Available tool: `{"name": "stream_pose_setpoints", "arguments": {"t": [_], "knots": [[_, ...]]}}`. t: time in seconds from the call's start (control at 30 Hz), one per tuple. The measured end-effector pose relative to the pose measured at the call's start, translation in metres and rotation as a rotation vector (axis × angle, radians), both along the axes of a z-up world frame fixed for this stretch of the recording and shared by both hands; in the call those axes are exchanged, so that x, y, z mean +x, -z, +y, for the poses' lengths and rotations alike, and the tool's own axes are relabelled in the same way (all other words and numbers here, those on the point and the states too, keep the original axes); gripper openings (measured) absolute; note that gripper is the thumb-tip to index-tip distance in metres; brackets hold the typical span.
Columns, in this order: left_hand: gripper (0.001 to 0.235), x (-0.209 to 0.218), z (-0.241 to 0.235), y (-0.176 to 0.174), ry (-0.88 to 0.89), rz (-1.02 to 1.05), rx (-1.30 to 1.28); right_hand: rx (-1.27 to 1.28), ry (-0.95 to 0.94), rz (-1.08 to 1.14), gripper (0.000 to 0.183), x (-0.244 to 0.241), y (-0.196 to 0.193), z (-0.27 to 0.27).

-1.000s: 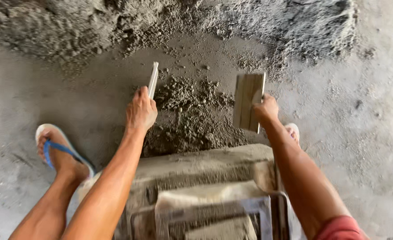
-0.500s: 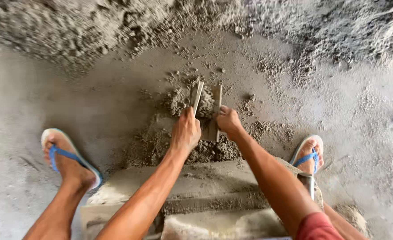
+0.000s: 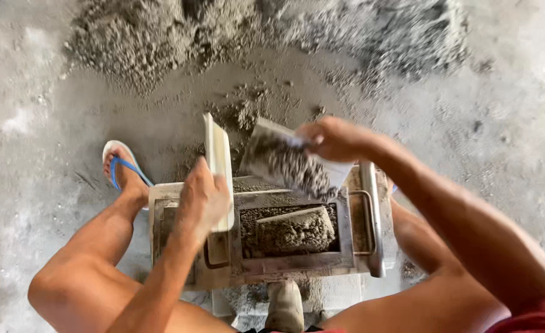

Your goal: The person scoops wet concrete into a rectangular mold, levels the surface with a straight edge, and removes excess material. They then flip the mold to release the formed brick and stack it with others. The process is repeated multiple times.

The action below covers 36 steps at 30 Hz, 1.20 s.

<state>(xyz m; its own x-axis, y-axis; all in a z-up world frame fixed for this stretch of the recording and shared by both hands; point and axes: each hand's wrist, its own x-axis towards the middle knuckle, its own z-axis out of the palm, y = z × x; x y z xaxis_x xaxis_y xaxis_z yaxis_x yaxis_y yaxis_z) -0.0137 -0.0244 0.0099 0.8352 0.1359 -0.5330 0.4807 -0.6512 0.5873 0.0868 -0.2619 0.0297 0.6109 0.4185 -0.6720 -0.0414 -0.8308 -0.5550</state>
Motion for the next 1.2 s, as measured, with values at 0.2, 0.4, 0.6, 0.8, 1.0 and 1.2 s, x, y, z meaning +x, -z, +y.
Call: {"name": "stream_pose_setpoints", "arguments": {"t": [0.2, 0.4, 0.6, 0.8, 1.0, 1.2], "knots": [[0.049, -0.053, -0.024, 0.012, 0.191, 0.002, 0.134, 0.013, -0.274, -0.467, 0.040, -0.101, 0.019, -0.002], [0.050, -0.084, -0.024, 0.015, 0.395, 0.015, 0.167, -0.071, -0.298, -0.709, 0.047, -0.155, 0.001, 0.004], [0.055, -0.092, -0.040, 0.002, 0.476, 0.030, 0.170, -0.326, -0.187, -0.689, 0.039, -0.186, -0.007, -0.002], [0.045, -0.103, -0.051, 0.034, 0.383, 0.098, 0.063, -0.595, 0.171, -0.401, 0.039, -0.214, -0.014, 0.026], [0.041, -0.041, -0.028, -0.024, 0.583, -0.081, -0.003, -0.295, -0.136, -0.733, 0.034, -0.218, -0.044, -0.040], [0.045, -0.030, -0.040, 0.000, 1.082, -0.032, 0.018, -0.171, -0.256, -0.768, 0.026, -0.211, 0.032, -0.026]]}}
